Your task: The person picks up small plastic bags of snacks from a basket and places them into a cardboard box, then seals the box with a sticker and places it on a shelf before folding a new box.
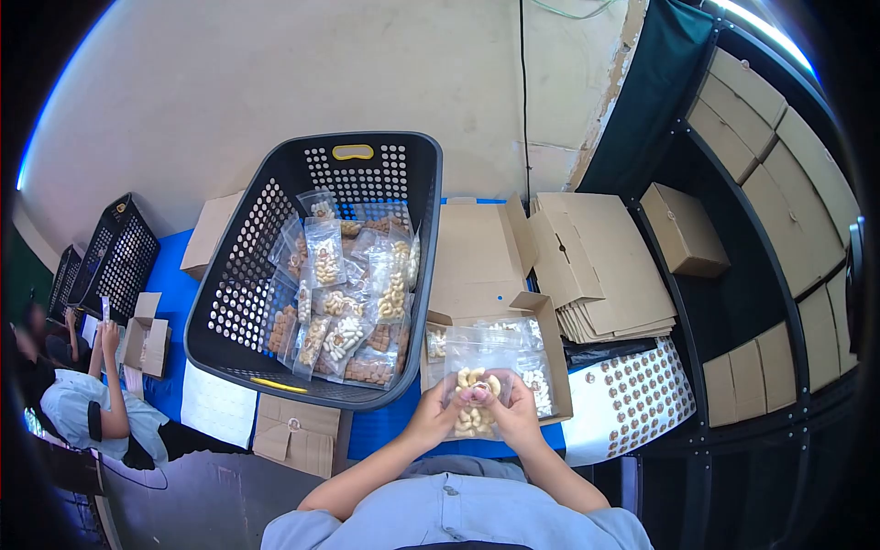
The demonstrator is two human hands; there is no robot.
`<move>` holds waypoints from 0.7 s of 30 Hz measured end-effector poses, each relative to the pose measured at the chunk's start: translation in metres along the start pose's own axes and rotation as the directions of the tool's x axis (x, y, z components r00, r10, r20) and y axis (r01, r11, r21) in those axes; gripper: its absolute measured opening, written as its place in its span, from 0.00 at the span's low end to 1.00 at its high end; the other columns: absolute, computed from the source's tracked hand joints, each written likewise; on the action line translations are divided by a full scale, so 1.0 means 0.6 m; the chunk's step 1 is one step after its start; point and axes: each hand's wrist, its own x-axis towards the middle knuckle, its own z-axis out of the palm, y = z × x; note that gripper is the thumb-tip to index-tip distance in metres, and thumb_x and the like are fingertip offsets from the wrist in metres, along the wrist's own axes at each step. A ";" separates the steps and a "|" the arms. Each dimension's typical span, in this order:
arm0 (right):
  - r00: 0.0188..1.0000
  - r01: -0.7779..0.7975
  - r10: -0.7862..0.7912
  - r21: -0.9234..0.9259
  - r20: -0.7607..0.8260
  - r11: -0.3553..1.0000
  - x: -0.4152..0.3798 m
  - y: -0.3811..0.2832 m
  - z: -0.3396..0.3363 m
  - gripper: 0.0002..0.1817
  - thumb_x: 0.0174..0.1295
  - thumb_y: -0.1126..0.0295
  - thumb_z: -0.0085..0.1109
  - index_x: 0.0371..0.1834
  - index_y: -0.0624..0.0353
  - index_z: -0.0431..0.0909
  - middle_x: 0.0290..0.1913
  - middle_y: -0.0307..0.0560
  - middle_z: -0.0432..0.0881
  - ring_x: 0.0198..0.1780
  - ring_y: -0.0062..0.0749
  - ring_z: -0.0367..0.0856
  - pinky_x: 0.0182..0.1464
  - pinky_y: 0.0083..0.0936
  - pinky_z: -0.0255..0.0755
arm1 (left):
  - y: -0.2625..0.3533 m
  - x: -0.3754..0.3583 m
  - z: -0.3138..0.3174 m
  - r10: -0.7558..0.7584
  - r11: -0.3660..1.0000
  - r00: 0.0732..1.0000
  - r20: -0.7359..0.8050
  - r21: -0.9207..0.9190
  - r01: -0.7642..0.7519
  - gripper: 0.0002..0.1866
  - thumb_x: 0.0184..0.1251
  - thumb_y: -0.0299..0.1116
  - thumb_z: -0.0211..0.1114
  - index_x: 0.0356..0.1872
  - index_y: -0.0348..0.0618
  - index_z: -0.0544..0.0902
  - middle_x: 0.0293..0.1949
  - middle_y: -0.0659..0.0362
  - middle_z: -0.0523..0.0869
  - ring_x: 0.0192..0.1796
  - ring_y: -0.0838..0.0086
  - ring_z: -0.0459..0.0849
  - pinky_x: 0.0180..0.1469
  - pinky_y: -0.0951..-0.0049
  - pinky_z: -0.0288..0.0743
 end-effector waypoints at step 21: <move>0.966 -0.117 0.154 -0.183 0.206 0.976 0.019 -0.031 -0.091 0.15 0.72 0.64 0.54 0.50 0.66 0.82 0.41 0.43 0.84 0.46 0.23 0.79 0.50 0.22 0.71 | 0.003 0.033 -0.002 0.100 0.992 0.993 0.059 0.066 -0.104 0.08 0.71 0.34 0.63 0.40 0.39 0.81 0.37 0.64 0.82 0.44 0.83 0.78 0.50 0.78 0.70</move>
